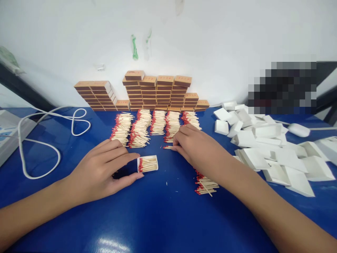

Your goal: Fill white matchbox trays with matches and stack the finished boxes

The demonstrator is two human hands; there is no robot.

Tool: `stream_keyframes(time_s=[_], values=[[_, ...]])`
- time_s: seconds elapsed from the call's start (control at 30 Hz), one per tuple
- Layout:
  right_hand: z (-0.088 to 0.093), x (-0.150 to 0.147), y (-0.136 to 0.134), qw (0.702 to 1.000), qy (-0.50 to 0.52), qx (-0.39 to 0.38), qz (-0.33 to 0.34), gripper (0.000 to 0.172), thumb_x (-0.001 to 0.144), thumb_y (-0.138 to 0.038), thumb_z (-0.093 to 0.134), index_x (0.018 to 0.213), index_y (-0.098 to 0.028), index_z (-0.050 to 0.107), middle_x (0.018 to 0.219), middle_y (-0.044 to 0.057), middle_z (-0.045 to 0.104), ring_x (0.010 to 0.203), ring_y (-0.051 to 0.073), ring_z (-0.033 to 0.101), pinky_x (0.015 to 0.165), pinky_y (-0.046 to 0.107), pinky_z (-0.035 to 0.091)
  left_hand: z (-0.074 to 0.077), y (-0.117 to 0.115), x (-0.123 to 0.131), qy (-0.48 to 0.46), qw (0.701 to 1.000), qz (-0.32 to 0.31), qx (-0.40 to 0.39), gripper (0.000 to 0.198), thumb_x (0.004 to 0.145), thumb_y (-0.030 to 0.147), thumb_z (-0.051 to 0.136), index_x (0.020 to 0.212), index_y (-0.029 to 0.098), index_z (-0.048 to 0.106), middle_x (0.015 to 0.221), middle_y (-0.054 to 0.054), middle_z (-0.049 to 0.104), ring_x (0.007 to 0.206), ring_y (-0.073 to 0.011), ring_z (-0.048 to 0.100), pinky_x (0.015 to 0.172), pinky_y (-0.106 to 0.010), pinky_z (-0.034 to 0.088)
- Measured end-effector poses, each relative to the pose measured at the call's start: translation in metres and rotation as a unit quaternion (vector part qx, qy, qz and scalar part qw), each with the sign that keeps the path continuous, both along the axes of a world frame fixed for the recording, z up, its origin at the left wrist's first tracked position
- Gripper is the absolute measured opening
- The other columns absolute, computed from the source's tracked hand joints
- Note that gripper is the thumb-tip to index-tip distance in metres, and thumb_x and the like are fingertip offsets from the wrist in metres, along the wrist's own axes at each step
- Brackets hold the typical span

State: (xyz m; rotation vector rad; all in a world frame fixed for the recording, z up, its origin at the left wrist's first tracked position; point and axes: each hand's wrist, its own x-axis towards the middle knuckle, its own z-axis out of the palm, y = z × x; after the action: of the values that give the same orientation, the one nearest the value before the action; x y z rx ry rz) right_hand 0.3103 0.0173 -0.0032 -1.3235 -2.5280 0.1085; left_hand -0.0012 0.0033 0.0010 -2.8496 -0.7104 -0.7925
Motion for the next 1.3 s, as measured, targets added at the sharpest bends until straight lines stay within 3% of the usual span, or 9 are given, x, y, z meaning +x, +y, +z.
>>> stream_keyframes(time_s=[0.57,0.8,1.0,1.3], values=[[0.0038,-0.0096,-0.0089,1.0,0.003,0.013,0.022,0.014,0.105,-0.02,0.062,0.092,-0.02,0.066,0.097,0.01,0.071,0.094,0.026,0.068,0.084,0.041,0.054,-0.0001,0.0003,-0.0005,0.002,1.0,0.0,-0.001,0.03,0.101,0.039,0.077,0.112,0.011,0.073,0.086,-0.005,0.069,0.083,-0.0228,0.062,0.078,-0.039,0.051],[-0.0005,-0.005,-0.0061,1.0,0.026,0.012,0.003,0.009,0.104,-0.03,0.069,0.103,-0.02,0.07,0.101,0.01,0.071,0.098,0.028,0.067,0.086,0.042,0.055,0.0004,0.0006,0.0002,0.005,1.0,-0.001,-0.005,0.029,0.101,0.039,0.075,0.111,0.011,0.073,0.085,-0.005,0.069,0.083,-0.023,0.062,0.077,-0.039,0.05],[-0.0015,-0.0051,-0.0035,0.999,0.043,-0.014,0.01,0.018,0.106,-0.026,0.064,0.09,-0.021,0.067,0.094,0.009,0.071,0.092,0.025,0.068,0.081,0.038,0.054,0.001,-0.0001,0.0007,0.008,1.0,0.0,-0.003,0.029,0.102,0.039,0.075,0.111,0.011,0.073,0.085,-0.005,0.069,0.083,-0.0228,0.062,0.076,-0.039,0.05],[0.0035,-0.0066,-0.0061,0.999,0.024,0.008,0.021,0.02,0.109,-0.027,0.059,0.091,-0.02,0.066,0.094,0.009,0.071,0.093,0.025,0.068,0.082,0.039,0.054,0.001,0.0003,0.0001,0.008,1.0,0.002,-0.003,0.03,0.101,0.039,0.076,0.112,0.011,0.073,0.085,-0.004,0.068,0.082,-0.0223,0.061,0.077,-0.039,0.05]])
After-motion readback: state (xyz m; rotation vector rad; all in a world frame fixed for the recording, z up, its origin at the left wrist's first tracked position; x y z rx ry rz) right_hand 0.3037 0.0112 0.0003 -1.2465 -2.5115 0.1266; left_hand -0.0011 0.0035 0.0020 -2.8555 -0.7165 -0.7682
